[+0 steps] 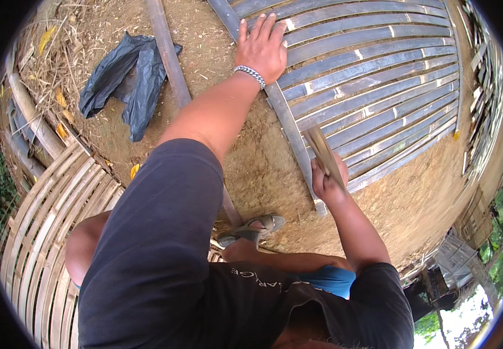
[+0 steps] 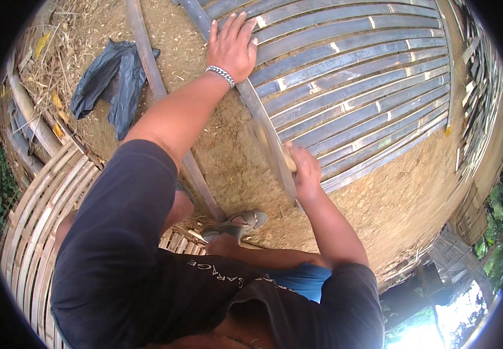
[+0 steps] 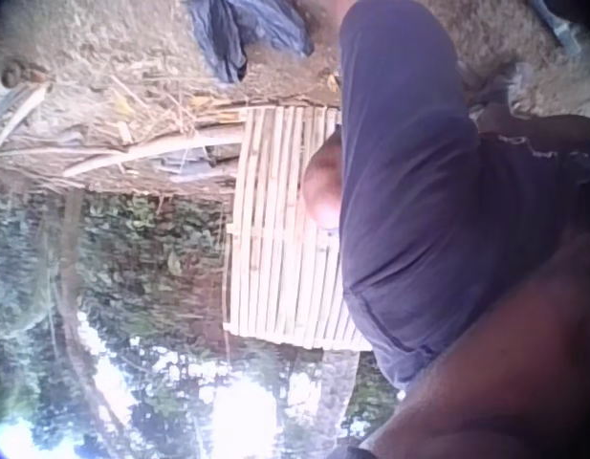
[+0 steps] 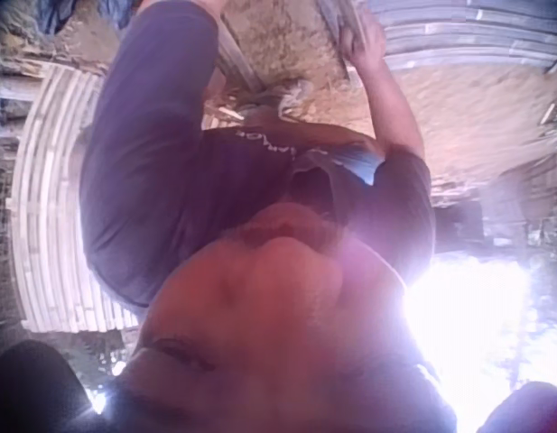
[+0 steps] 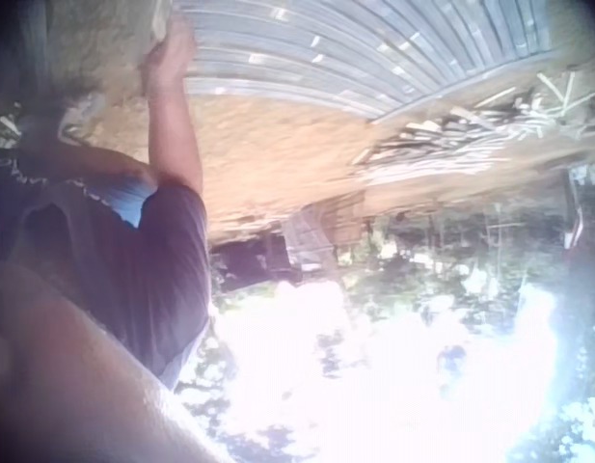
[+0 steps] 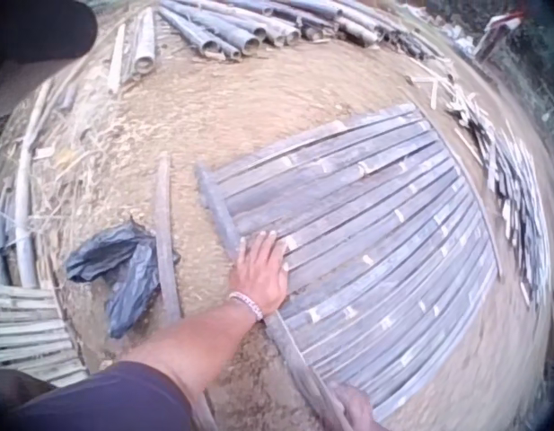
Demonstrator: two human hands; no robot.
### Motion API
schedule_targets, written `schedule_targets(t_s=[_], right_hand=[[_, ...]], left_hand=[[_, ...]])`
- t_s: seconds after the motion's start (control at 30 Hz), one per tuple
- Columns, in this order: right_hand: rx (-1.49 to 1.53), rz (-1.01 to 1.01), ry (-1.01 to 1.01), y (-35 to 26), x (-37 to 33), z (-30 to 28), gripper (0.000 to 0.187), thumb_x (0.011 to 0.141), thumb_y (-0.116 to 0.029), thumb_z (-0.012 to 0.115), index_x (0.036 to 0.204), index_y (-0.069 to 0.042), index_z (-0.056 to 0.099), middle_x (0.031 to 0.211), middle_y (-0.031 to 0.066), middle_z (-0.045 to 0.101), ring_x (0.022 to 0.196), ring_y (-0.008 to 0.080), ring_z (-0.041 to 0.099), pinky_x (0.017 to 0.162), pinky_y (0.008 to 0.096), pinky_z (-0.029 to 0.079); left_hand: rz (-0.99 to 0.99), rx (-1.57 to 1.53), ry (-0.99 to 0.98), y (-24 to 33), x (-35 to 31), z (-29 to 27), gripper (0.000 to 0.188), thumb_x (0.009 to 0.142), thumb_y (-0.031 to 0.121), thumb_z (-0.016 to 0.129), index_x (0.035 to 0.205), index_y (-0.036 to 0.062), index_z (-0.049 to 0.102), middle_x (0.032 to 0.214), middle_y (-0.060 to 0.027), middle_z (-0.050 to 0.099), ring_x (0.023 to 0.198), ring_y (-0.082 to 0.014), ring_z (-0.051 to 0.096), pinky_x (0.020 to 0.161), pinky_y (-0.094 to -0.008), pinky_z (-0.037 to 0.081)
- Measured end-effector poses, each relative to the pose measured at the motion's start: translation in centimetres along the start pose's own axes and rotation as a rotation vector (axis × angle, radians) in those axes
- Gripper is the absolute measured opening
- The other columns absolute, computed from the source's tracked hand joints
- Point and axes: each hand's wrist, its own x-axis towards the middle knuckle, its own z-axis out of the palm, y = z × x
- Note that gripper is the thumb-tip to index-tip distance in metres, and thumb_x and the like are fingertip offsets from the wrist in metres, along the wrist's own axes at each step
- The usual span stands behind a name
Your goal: The person secures bamboo slats to a wooden frame by driving nails with a small axe while sitting on the ground. They retrieve nails from a plastic bag and hammer them through the bamboo and into the underlying wood.
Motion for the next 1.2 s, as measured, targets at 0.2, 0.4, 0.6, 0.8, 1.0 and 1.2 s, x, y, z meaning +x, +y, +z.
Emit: schedule_targets(t_s=[0.2,0.4,0.6,0.8,1.0,1.2], right_hand=[[-0.254,0.24,-0.226,2.4,1.3,1.9,0.034,0.093,-0.008,0.069,0.123,0.002,0.058,0.091,0.0218,0.069,0.08,0.0433,0.067,0.069,0.0453,0.056],[0.406,0.246,0.061,1.3,-0.5,-0.2,0.03,0.097,-0.002,0.063,0.125,0.006,0.055,0.095,0.0168,0.066,0.079,0.0219,0.065,0.072,0.0329,0.052],[-0.015,0.319,-0.119,1.2,-1.0,1.1,0.037,0.098,-0.016,0.068,0.128,0.001,0.055,0.105,0.0253,0.07,0.09,0.0413,0.071,0.075,0.0488,0.055],[0.86,0.855,0.239,-4.2,-3.5,8.3,0.027,0.105,-0.018,0.06,0.124,-0.009,0.043,0.084,0.0051,0.058,0.065,0.0133,0.056,0.056,0.0281,0.048],[1.158,1.017,0.195,-8.4,-0.8,11.6,0.021,0.106,-0.017,0.058,0.117,-0.009,0.042,0.087,0.0061,0.058,0.066,0.015,0.056,0.056,0.0306,0.048],[1.225,1.056,0.16,-9.2,-0.3,12.2,0.027,0.107,-0.019,0.053,0.13,-0.01,0.041,0.086,0.0077,0.056,0.066,0.0188,0.056,0.059,0.0341,0.05]], left_hand=[[0.001,0.011,-0.008,-0.1,0.0,0.4,0.05,0.101,0.03,0.049,0.147,0.0131,0.051,0.159,-0.0124,0.043,0.151,-0.0289,0.034,0.126,-0.0568,0.016],[0.003,0.008,-0.004,0.0,-0.1,0.3,0.049,0.1,0.03,0.049,0.146,0.0134,0.051,0.158,-0.0125,0.044,0.15,-0.0289,0.035,0.126,-0.0569,0.017],[-0.003,0.015,0.0,-0.1,0.0,0.6,0.048,0.1,0.029,0.05,0.146,0.0137,0.052,0.158,-0.0122,0.044,0.15,-0.029,0.035,0.126,-0.057,0.017],[-0.006,0.026,-0.005,0.0,-0.1,0.6,0.048,0.1,0.028,0.05,0.145,0.013,0.052,0.158,-0.0119,0.044,0.15,-0.029,0.034,0.126,-0.0571,0.016],[0.008,0.008,0.003,0.0,0.0,0.4,0.048,0.099,0.028,0.051,0.145,0.013,0.052,0.158,-0.0121,0.044,0.15,-0.0295,0.034,0.126,-0.0572,0.017],[0.006,0.019,0.022,-0.3,-0.2,0.4,0.049,0.097,0.027,0.053,0.144,0.0133,0.053,0.157,-0.0125,0.046,0.149,-0.0302,0.036,0.125,-0.058,0.018]])
